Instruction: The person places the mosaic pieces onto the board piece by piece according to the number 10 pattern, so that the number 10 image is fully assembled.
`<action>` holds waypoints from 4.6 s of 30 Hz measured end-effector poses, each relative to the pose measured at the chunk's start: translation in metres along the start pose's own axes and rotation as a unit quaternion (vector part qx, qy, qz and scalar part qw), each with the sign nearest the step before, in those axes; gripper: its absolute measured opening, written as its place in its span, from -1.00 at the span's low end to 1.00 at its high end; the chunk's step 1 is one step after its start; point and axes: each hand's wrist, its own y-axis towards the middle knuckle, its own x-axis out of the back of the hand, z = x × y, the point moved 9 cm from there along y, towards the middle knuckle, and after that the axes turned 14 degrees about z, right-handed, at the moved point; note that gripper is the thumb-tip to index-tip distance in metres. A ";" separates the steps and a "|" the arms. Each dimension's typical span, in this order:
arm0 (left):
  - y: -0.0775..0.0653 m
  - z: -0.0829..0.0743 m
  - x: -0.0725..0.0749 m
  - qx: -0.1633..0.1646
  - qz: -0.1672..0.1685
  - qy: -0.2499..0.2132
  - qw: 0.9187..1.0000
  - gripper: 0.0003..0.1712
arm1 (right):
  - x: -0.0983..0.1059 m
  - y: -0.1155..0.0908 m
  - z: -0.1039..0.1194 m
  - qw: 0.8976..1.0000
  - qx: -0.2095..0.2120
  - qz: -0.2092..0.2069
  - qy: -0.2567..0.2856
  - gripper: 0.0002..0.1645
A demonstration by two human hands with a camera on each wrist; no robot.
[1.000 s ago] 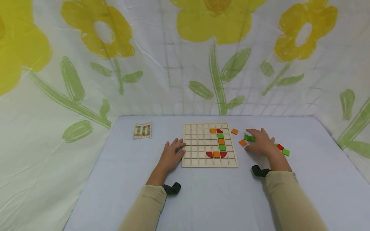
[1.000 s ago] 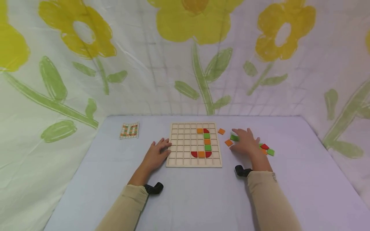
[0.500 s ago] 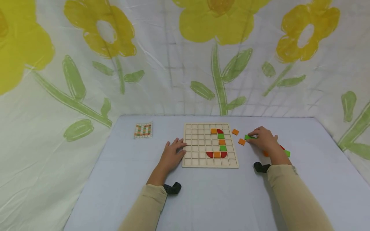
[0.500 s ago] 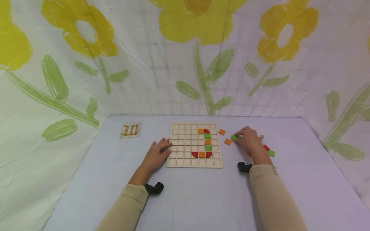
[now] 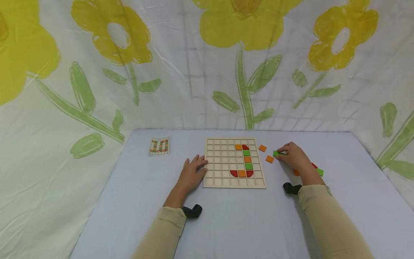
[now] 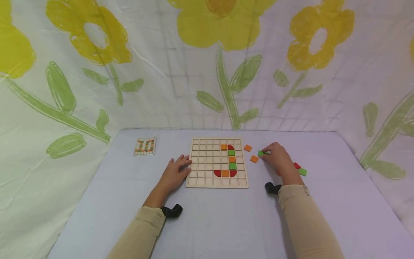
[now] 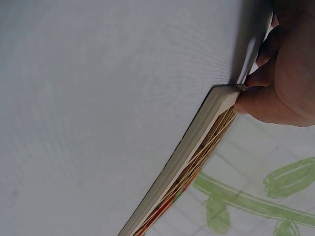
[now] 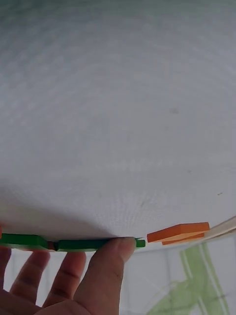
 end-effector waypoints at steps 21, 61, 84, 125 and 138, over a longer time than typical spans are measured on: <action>0.000 -0.001 0.002 0.004 0.001 -0.009 1.000 -0.60 | -0.037 -0.010 0.139 0.984 0.173 0.003 -0.048 -0.63; -0.001 -0.001 0.000 0.004 0.007 -0.002 1.000 -0.59 | -0.013 -0.001 0.047 0.998 0.053 0.005 -0.019 -0.14; 0.000 -0.001 0.000 0.002 0.002 0.003 1.000 -0.59 | -0.015 -0.004 0.014 0.999 0.014 0.015 0.030 -0.58; -0.002 -0.004 -0.002 -0.006 0.001 -0.008 1.000 -0.61 | -0.057 0.019 0.153 0.985 0.169 0.036 -0.021 -0.68; -0.001 -0.001 0.001 0.000 -0.003 -0.001 1.000 -0.60 | -0.061 0.022 0.156 0.978 0.197 0.020 -0.064 -0.71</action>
